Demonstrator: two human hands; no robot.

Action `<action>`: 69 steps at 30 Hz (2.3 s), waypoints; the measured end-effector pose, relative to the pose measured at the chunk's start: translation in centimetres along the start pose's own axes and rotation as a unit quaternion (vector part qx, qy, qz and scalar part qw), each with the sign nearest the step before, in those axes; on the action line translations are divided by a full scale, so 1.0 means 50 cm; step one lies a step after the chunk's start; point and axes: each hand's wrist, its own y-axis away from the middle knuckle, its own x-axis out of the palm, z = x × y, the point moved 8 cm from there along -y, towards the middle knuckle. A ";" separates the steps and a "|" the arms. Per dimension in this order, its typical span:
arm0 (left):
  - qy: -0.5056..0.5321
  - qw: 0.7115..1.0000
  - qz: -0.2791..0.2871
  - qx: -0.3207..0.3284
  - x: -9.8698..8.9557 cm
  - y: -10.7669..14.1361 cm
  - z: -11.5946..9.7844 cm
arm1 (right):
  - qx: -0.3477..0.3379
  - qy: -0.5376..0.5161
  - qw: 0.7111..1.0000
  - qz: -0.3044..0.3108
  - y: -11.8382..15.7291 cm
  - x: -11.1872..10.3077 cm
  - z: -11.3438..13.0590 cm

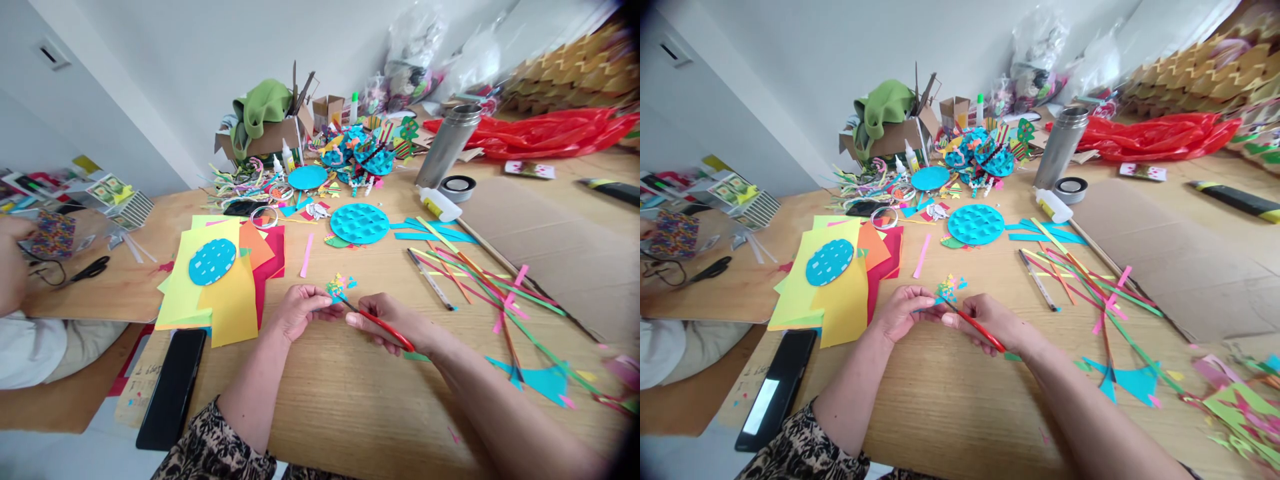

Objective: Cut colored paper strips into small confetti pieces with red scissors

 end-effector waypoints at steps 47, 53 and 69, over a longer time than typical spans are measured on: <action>0.141 0.965 -0.177 0.132 0.028 0.017 0.011 | -0.031 -0.140 0.984 -0.110 -0.015 0.037 0.009; 0.132 0.966 -0.178 0.131 0.029 0.017 0.010 | -0.039 -0.139 0.983 -0.110 -0.020 0.037 0.001; 0.126 0.970 -0.170 0.123 0.030 0.011 0.014 | -0.043 -0.131 0.982 -0.128 -0.020 0.032 -0.003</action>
